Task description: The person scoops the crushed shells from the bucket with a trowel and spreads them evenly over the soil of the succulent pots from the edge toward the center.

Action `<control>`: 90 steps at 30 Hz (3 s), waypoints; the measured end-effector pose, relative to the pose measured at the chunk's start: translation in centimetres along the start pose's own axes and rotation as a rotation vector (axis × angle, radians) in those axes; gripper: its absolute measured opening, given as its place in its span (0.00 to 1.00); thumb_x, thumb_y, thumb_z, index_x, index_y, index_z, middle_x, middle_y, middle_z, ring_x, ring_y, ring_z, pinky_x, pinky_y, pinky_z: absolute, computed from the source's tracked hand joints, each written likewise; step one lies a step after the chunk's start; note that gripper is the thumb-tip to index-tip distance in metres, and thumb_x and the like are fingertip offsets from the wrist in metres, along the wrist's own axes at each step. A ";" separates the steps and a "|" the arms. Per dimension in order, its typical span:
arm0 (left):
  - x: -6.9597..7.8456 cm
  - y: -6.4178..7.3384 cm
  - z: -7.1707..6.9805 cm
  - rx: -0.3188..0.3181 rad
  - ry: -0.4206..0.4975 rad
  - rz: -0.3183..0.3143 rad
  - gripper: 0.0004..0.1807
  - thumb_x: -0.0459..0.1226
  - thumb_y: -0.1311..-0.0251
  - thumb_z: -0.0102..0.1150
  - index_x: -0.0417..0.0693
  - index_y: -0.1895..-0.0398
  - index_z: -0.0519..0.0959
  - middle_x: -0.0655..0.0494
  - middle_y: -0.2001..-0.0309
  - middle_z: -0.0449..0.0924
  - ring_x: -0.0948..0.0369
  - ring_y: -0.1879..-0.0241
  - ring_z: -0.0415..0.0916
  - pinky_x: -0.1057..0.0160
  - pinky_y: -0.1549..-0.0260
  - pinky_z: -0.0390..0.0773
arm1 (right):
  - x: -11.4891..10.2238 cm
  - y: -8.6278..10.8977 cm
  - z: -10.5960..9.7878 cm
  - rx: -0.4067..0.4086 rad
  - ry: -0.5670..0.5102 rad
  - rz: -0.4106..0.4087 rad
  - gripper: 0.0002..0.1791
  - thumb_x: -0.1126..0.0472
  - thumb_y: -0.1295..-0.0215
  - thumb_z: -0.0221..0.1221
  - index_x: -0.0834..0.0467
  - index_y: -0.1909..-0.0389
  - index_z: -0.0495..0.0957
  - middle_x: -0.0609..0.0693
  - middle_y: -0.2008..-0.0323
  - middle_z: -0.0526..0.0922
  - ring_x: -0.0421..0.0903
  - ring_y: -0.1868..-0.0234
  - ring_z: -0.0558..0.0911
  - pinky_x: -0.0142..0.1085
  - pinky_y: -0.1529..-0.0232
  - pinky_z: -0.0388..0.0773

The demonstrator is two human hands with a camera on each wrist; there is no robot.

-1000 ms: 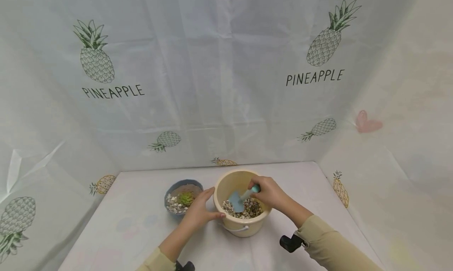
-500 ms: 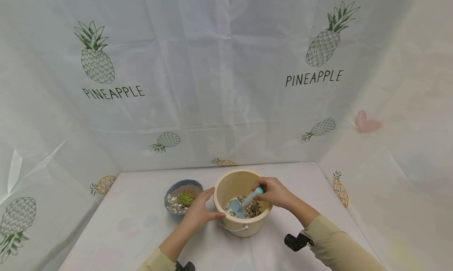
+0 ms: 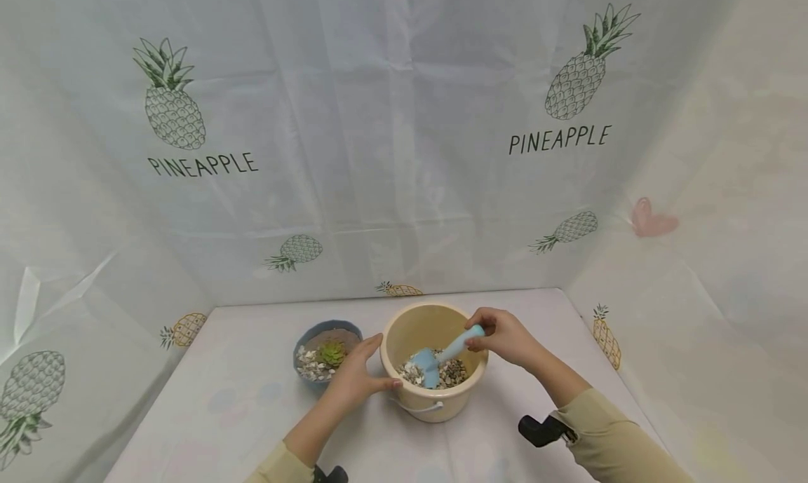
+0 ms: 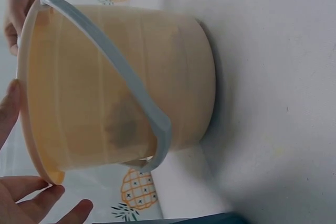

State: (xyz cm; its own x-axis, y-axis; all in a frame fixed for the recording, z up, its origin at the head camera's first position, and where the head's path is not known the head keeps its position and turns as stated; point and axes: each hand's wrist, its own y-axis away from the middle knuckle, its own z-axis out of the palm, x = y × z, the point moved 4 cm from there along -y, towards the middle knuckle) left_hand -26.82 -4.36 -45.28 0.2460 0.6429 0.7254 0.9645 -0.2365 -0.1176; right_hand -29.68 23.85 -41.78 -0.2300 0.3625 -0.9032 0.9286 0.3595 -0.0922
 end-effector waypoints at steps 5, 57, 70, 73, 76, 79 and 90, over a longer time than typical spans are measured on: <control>0.0 0.0 0.0 -0.002 -0.010 -0.002 0.53 0.53 0.60 0.77 0.42 0.29 0.66 0.45 0.30 0.63 0.41 0.32 0.60 0.36 0.40 0.63 | 0.0 0.2 -0.7 0.026 -0.017 -0.007 0.12 0.71 0.40 0.65 0.71 0.58 0.76 0.59 0.63 0.82 0.54 0.63 0.85 0.39 0.63 0.84; -9.7 1.3 -10.6 0.058 -0.002 -0.081 0.53 0.44 0.56 0.79 0.45 0.27 0.61 0.39 0.28 0.57 0.38 0.30 0.52 0.34 0.38 0.60 | -1.3 1.0 -2.8 0.245 -0.157 -0.020 0.20 0.67 0.36 0.63 0.76 0.50 0.71 0.59 0.58 0.80 0.46 0.62 0.87 0.37 0.55 0.82; -14.9 -0.7 -10.3 -0.302 0.150 -0.017 0.60 0.41 0.53 0.77 0.44 0.22 0.45 0.36 0.25 0.43 0.34 0.29 0.44 0.32 0.37 0.54 | -1.3 1.1 -2.5 0.252 -0.171 -0.040 0.20 0.66 0.36 0.64 0.75 0.51 0.71 0.59 0.59 0.80 0.46 0.63 0.86 0.37 0.55 0.82; -15.3 -1.2 -10.2 -0.347 0.189 -0.005 0.60 0.40 0.52 0.77 0.44 0.22 0.44 0.36 0.25 0.42 0.33 0.29 0.43 0.33 0.37 0.54 | -1.2 1.1 -2.5 0.255 -0.173 -0.040 0.20 0.66 0.36 0.64 0.75 0.51 0.71 0.59 0.59 0.80 0.46 0.63 0.86 0.37 0.54 0.82; -15.6 -1.6 -10.0 -0.363 0.222 0.000 0.60 0.39 0.52 0.77 0.46 0.22 0.45 0.36 0.25 0.41 0.32 0.29 0.42 0.33 0.37 0.54 | -1.2 1.2 -2.4 0.262 -0.173 -0.034 0.20 0.66 0.36 0.64 0.75 0.51 0.71 0.60 0.58 0.80 0.46 0.63 0.86 0.36 0.55 0.82; -15.9 -1.7 -9.9 -0.360 0.253 -0.002 0.60 0.39 0.53 0.78 0.47 0.22 0.46 0.35 0.25 0.42 0.32 0.30 0.42 0.33 0.37 0.55 | -1.2 1.3 -2.4 0.269 -0.172 -0.028 0.20 0.66 0.36 0.64 0.75 0.51 0.71 0.61 0.58 0.80 0.46 0.63 0.86 0.35 0.55 0.82; -16.5 -1.4 -9.5 -0.309 0.305 -0.048 0.59 0.37 0.53 0.78 0.52 0.22 0.47 0.35 0.25 0.43 0.29 0.31 0.44 0.29 0.41 0.58 | -0.9 1.4 -2.2 0.280 -0.175 -0.039 0.19 0.66 0.36 0.64 0.75 0.51 0.71 0.61 0.59 0.80 0.46 0.64 0.86 0.36 0.56 0.82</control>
State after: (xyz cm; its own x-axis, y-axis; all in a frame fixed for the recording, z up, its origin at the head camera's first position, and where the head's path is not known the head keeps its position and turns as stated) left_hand -33.12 -21.54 -50.64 0.1172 0.4245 0.8978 0.8888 -0.4481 0.0959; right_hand -28.84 25.91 -40.15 -0.2360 0.1908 -0.9528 0.9696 0.1112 -0.2179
